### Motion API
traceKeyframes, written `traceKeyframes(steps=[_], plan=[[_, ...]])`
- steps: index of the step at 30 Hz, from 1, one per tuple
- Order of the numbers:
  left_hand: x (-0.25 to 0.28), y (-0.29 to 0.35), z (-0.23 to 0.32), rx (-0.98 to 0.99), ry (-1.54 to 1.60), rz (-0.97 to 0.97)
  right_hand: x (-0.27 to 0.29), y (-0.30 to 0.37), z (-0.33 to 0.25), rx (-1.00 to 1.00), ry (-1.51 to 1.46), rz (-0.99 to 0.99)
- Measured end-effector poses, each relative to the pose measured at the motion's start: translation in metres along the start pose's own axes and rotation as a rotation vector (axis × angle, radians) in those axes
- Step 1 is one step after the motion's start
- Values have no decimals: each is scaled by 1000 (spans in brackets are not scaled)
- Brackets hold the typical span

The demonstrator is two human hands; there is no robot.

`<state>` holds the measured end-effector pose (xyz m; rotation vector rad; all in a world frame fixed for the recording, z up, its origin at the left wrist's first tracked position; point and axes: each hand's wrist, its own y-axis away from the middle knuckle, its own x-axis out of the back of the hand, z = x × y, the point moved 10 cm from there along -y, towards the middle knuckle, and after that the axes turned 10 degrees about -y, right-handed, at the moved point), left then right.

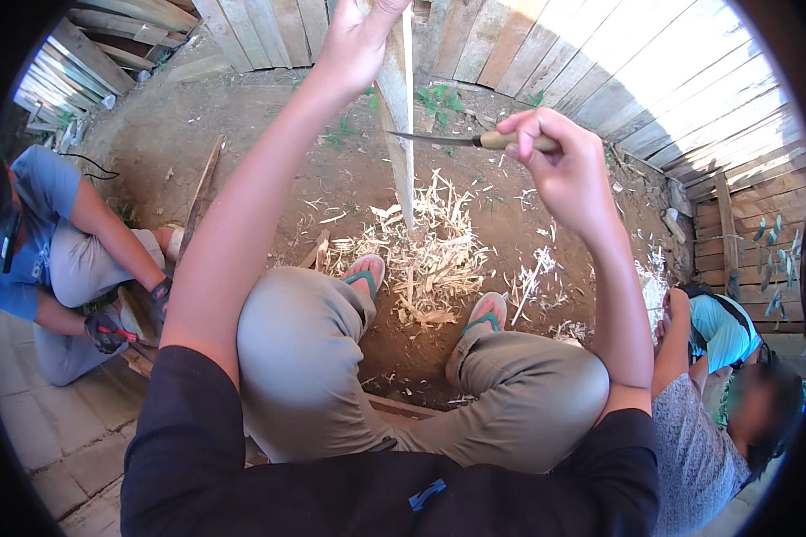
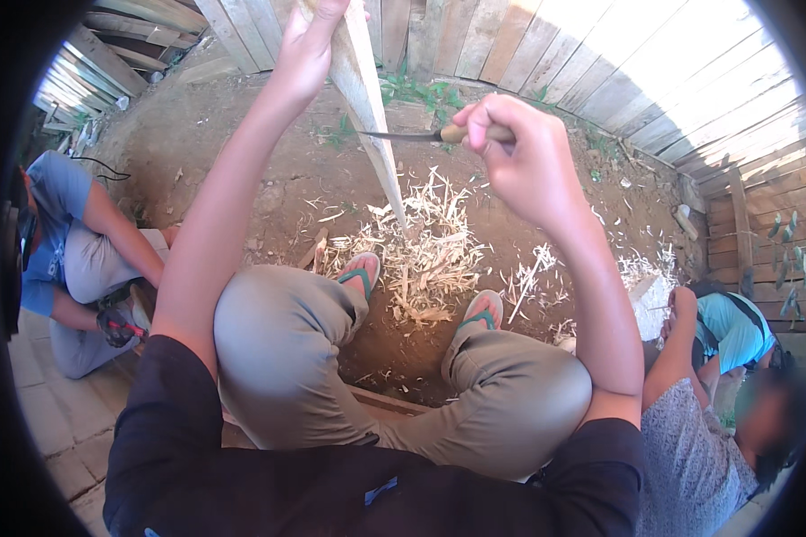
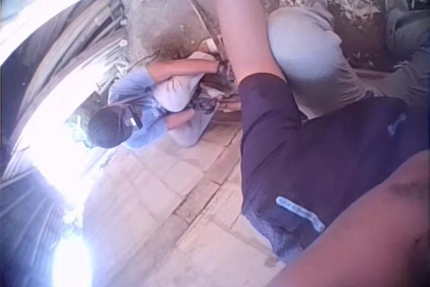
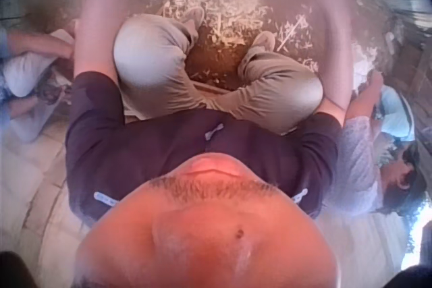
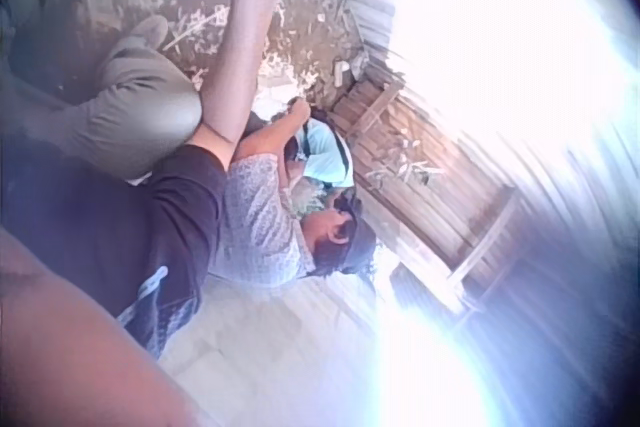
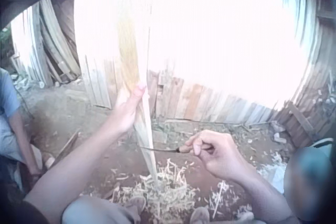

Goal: The person sits on the ground and uses a small knife to shave and shape a long, thin piece of wood. They hold the wood with their left hand and carefully remove thin strips of material with the knife in their right hand, creating a pile of wood shavings on the ground.

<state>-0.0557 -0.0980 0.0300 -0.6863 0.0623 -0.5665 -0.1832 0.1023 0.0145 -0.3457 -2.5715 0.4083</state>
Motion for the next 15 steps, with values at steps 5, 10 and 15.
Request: traceKeyframes(steps=[5, 10, 15], plan=[[16, -34, -34, 18, -119, 26, 2, -7, 18, 19, 153, -118], [24, -31, -24, 178, -241, -10, -14, 14, 40, -171, 656, -275], [28, -18, 8, 57, -258, 126, -42, 60, 125, -346, 678, -378]])
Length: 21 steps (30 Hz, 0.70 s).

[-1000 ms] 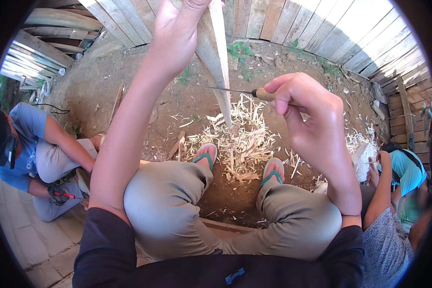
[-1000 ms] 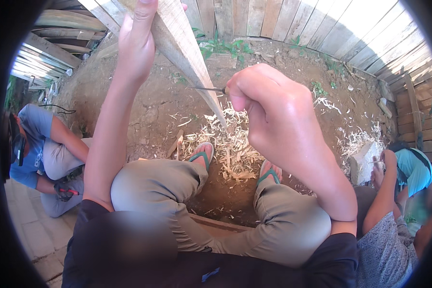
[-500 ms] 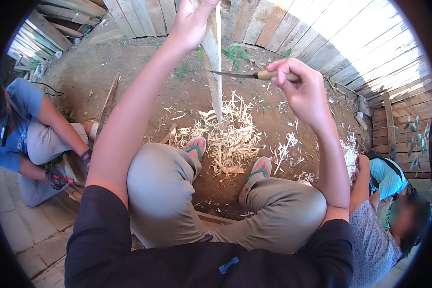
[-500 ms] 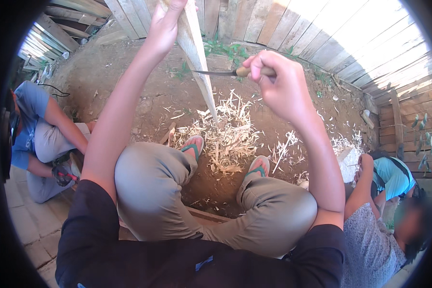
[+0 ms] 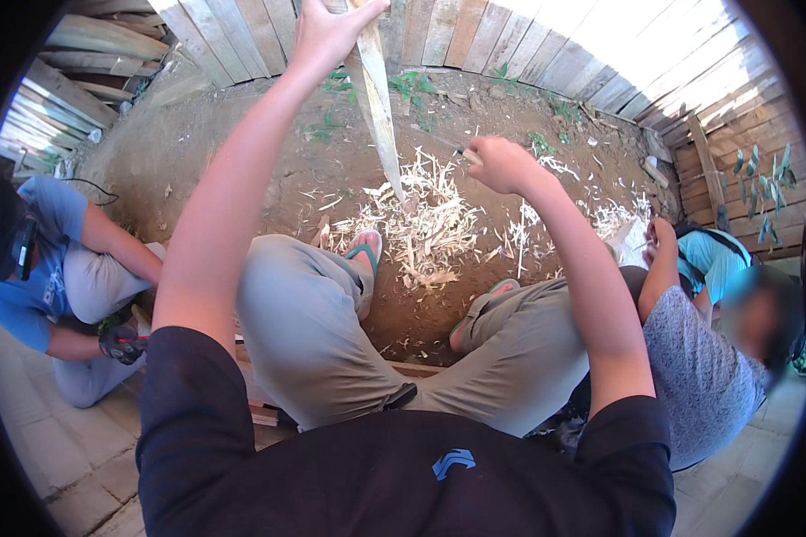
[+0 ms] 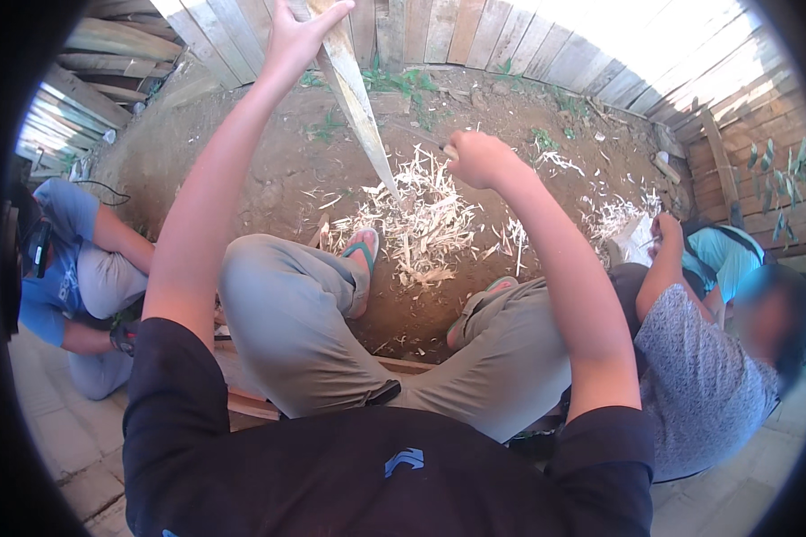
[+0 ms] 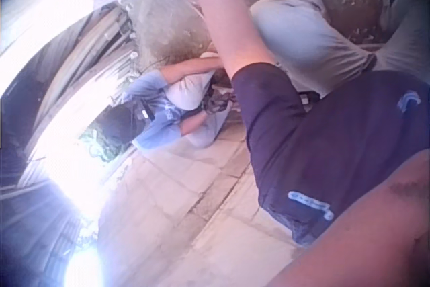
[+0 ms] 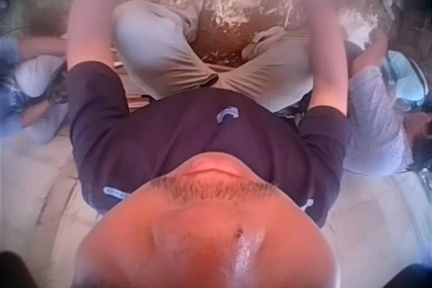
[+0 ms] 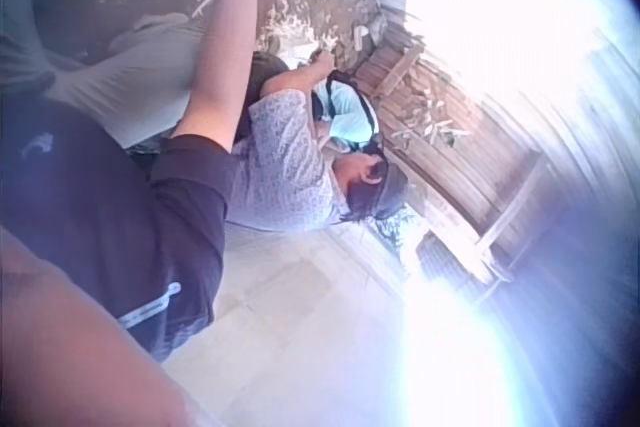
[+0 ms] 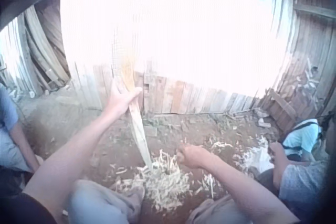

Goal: The person sits on the ground and uses a small knife to shave and shape a long, thin piece of wood. They hold the wood with their left hand and carefully remove thin strips of material with the knife in their right hand, creating a pile of wood shavings on the ground.

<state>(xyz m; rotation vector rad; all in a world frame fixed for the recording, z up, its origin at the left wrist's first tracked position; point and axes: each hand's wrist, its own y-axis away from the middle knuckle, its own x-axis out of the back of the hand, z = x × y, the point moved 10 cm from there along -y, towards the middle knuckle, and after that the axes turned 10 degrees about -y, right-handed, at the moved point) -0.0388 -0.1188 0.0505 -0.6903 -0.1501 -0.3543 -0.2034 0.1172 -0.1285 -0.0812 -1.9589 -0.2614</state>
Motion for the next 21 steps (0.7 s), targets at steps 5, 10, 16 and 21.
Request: traceKeyframes(steps=[5, 10, 16, 21], plan=[[-9, 31, 22, 69, -114, -44, -59, 37, 46, -527, -631, -68], [12, 35, 23, -6, -26, 45, -85, 59, 2, -648, -1215, 222], [2, 64, 33, 0, 69, 70, -80, 52, -52, -283, -1239, 513], [8, 92, 5, 172, 354, 204, -74, 58, -79, -309, -1367, 460]])
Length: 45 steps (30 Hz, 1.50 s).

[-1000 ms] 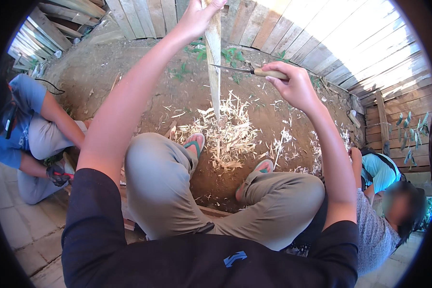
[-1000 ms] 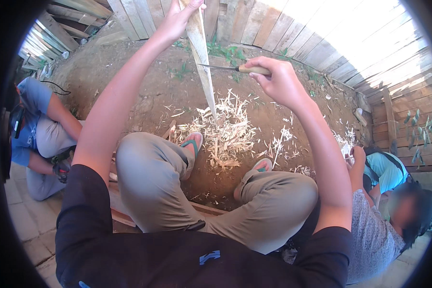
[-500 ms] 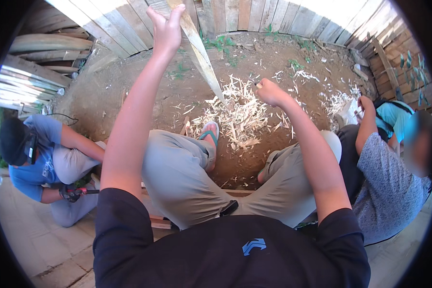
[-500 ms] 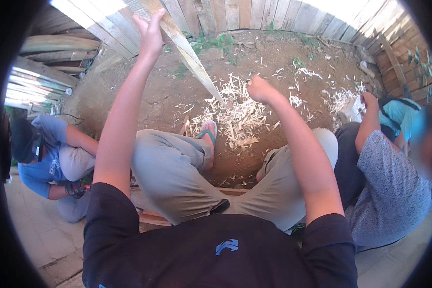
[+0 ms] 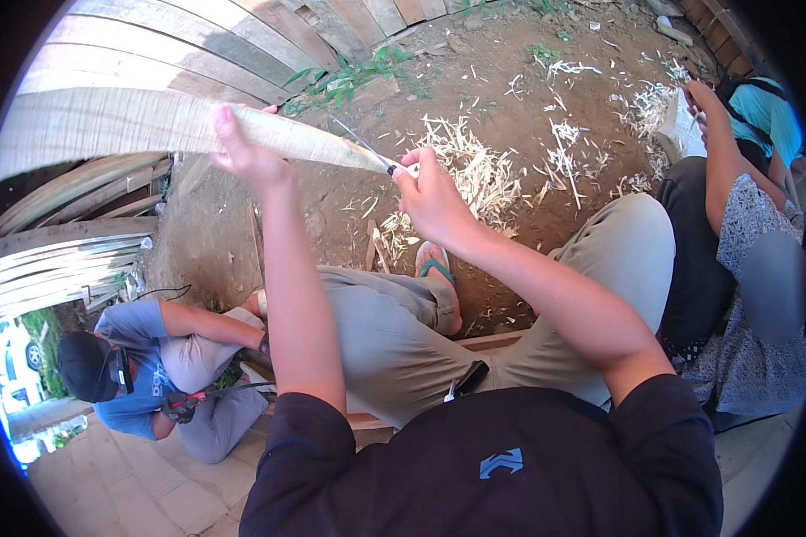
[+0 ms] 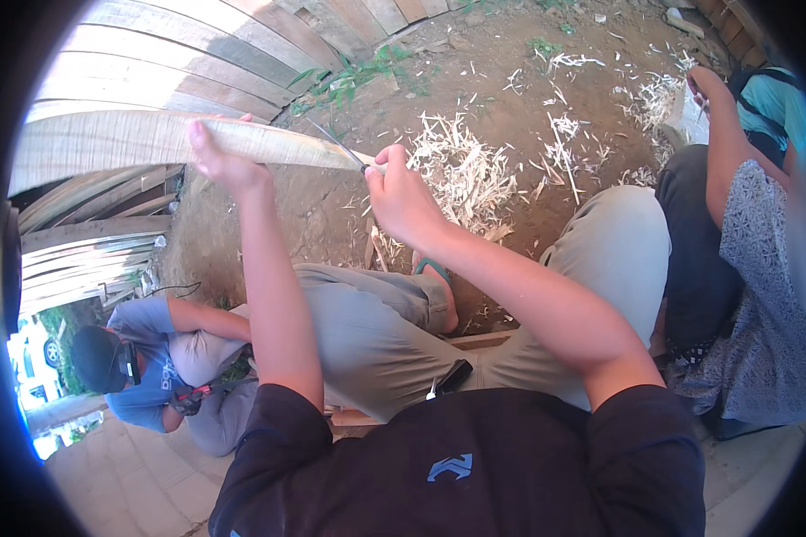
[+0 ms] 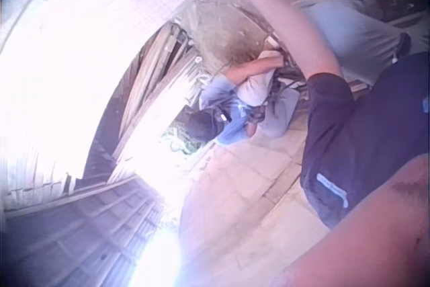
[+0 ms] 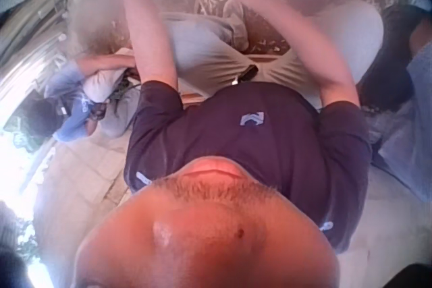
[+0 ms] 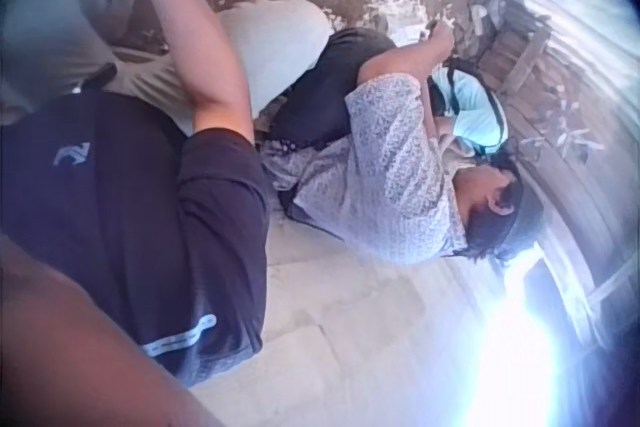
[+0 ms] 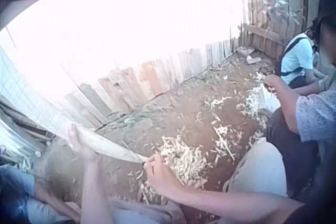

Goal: The person sits on the ground and uses a small knife to shave and shape a long, thin piece of wood. They hold the wood with their left hand and carefully remove thin strips of material with the knife in their right hand, creating a pile of wood shavings on the ground.

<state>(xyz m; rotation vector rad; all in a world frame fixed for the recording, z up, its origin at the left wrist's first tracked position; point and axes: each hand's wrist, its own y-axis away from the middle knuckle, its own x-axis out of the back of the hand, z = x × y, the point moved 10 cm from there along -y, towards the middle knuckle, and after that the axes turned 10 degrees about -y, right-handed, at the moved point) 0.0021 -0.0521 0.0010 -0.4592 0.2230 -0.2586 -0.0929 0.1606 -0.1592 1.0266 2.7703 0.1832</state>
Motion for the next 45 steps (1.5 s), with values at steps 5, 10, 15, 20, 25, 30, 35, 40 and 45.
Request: traceKeyframes(steps=[5, 10, 15, 20, 25, 30, 35, 40, 45], plan=[[9, 27, 23, -36, -134, 227, -8, 18, -17, -24, -7, -81], [3, 37, 40, -127, -224, 243, -6, 23, -19, -27, -24, -88], [4, 33, 39, -114, -237, 228, -8, 24, -30, -1, -78, -65], [-6, 34, 42, -152, -296, 214, -4, 24, -42, 80, -52, -39], [-11, 37, 46, -170, -334, 232, -2, 25, -37, 111, -12, -10], [-2, 34, 38, -107, -367, 268, -5, 29, -43, 70, -47, -55], [-7, 38, 43, -142, -358, 242, -5, 22, -27, -26, 48, -122], [-7, 28, 37, -156, -149, 113, -4, 22, -29, -10, 94, -154], [-9, 18, 44, -76, -57, -61, 8, 13, -16, 34, 129, -60]])
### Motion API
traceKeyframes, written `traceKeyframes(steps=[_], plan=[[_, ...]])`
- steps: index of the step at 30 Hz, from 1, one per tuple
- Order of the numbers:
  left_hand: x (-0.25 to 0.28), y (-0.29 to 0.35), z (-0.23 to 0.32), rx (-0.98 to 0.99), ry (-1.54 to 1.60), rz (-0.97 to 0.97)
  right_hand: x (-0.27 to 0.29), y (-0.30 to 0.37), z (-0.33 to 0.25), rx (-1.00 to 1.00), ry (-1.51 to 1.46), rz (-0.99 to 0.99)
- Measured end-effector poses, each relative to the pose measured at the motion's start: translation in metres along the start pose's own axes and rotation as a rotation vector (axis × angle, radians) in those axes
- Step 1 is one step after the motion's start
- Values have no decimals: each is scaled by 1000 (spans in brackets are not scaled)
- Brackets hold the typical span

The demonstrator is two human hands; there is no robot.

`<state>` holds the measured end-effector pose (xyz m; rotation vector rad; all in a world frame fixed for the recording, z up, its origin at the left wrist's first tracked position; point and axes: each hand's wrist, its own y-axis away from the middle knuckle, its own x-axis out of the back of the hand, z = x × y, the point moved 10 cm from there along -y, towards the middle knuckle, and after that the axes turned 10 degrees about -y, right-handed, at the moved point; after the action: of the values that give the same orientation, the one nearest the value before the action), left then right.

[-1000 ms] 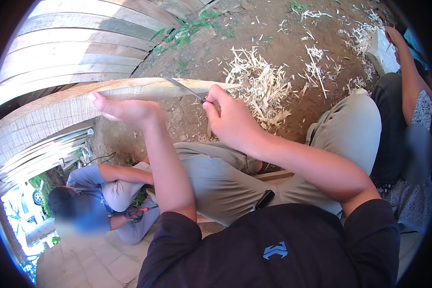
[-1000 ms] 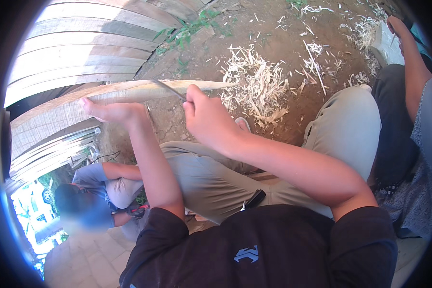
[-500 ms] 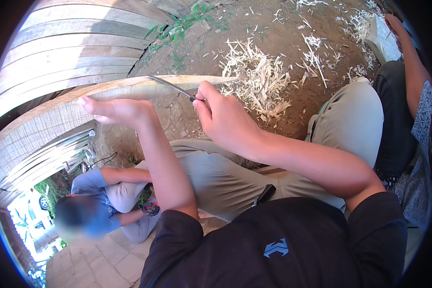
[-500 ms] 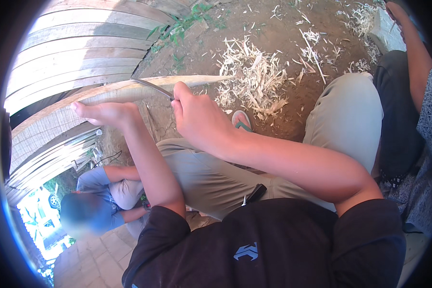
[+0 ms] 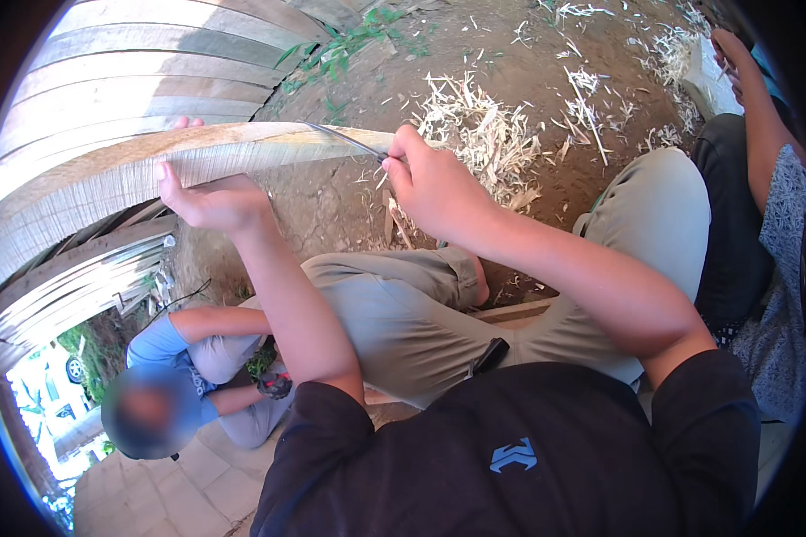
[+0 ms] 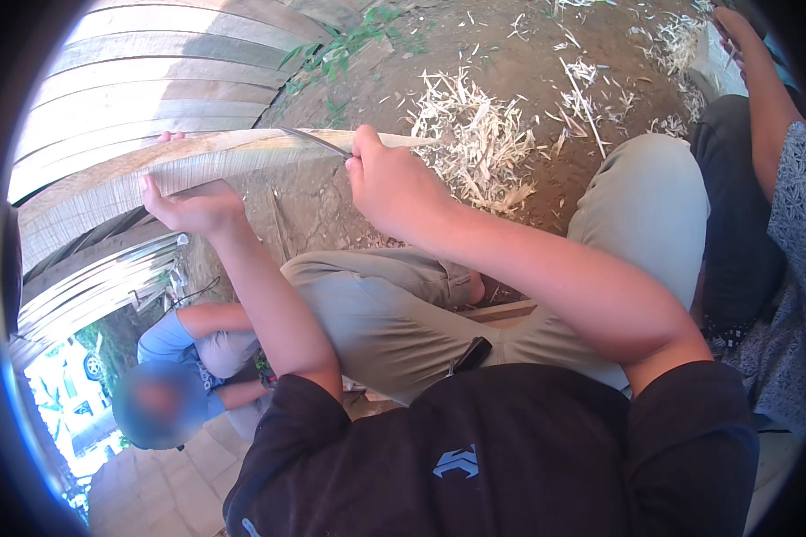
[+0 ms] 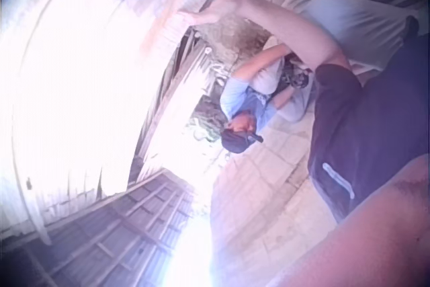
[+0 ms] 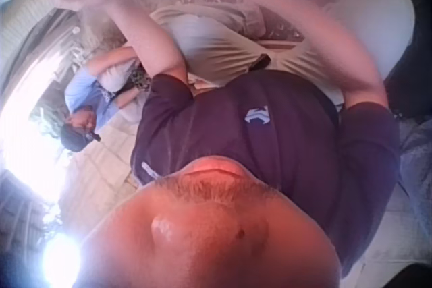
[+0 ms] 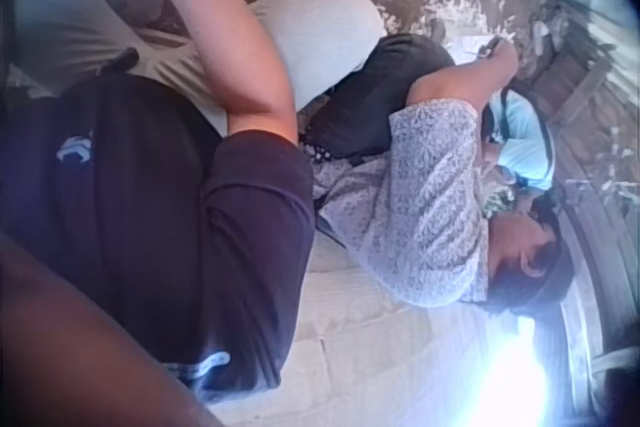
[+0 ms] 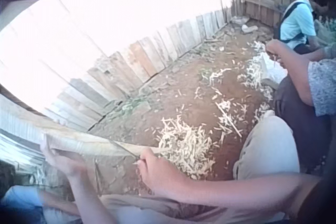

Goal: The person sits on the ground and uses a small knife to shave and shape a long, thin piece of wood. They hold the wood with their left hand and carefully remove thin strips of material with the knife in their right hand, creating a pile of wood shavings on the ground.

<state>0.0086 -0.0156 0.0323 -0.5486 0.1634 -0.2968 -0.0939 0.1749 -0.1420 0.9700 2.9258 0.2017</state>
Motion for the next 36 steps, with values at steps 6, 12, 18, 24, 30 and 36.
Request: traceKeyframes(steps=[6, 12, 18, 24, 30, 36], plan=[[9, -12, 0, 40, -68, -94, 4, -12, 21, -106, -280, 65], [33, 17, 9, -14, -123, -214, -19, 9, 46, -737, -1070, -29], [49, 76, 40, -228, 124, -249, -37, 5, 91, -738, -909, 33], [62, 125, 63, -344, -63, -82, -73, 15, 128, -812, -889, -46], [74, 170, 73, -349, -60, -49, -83, 26, 129, -780, -862, -132], [98, 206, 69, -314, -80, 17, -90, 36, 146, -778, -728, -38]])
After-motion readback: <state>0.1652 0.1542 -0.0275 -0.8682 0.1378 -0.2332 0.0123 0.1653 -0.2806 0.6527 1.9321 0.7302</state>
